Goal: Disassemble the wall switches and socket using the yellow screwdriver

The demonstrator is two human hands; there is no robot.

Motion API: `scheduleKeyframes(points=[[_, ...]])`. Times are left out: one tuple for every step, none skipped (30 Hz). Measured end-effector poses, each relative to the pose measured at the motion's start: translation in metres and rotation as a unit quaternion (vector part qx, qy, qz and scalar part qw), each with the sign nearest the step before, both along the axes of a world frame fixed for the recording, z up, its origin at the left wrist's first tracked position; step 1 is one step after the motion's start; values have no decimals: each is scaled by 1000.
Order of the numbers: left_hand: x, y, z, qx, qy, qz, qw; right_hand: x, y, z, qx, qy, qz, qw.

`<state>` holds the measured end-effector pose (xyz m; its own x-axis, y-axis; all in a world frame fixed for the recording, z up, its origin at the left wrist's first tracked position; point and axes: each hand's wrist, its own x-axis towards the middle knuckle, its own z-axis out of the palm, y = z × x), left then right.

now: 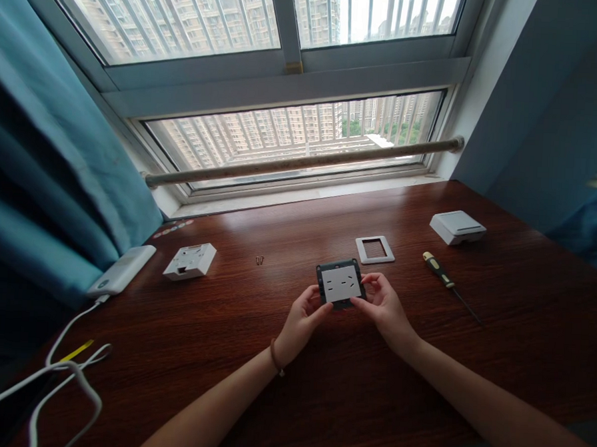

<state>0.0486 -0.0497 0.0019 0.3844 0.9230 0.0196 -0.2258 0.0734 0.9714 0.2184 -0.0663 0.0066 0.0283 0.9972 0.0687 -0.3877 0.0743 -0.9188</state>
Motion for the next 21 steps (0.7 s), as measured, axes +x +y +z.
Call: scheduleKeyframes(points=[[0,0,0,-21,-23,5,999,1,-1,1,6,-16,12,1000],[0,1,1,-46,-43,10,998,2,-2,2,8,-30,23,999],[-2,2,1,-71,-61,12,996,4,-2,3,5,-41,31,999],[-3,3,2,-97,-76,10,992,6,-1,4,-1,-47,34,998],[-5,5,3,-122,-89,4,989,7,0,4,-9,-48,32,998],[-7,6,3,-145,-99,-3,984,9,2,3,-16,-45,30,998],[-8,7,4,-166,-108,-10,980,10,4,3,-24,-39,34,998],[-10,9,4,-185,-117,-16,976,11,5,2,-33,-29,47,998],[-11,10,4,-205,-125,-22,971,11,7,1,-40,-18,65,997],[-12,11,4,-224,-129,-30,965,11,8,0,-47,-5,86,995],[-13,12,4,-243,-131,-37,961,11,8,0,-53,9,108,993],[-14,13,4,-259,-129,-46,956,11,8,0,-59,22,129,990],[-14,14,3,-272,-126,-57,952,10,8,0,-65,34,148,986],[-15,14,3,-281,-122,-69,949,10,7,1,-70,42,162,983],[-15,15,2,-287,-118,-80,947,9,6,2,-75,48,173,981],[-16,15,2,-290,-116,-89,946,9,6,2,-77,52,179,979],[-16,15,2,-290,-115,-94,945,8,5,2,-79,54,181,979],[-16,15,2,-287,-115,-94,946,8,5,1,-79,56,179,979],[-16,15,2,-281,-116,-90,948,7,5,0,-79,55,174,980],[-16,14,2,-271,-117,-84,952,6,5,-2,-78,54,169,981],[-15,14,2,-258,-117,-76,956,6,6,-4,-79,51,165,982]])
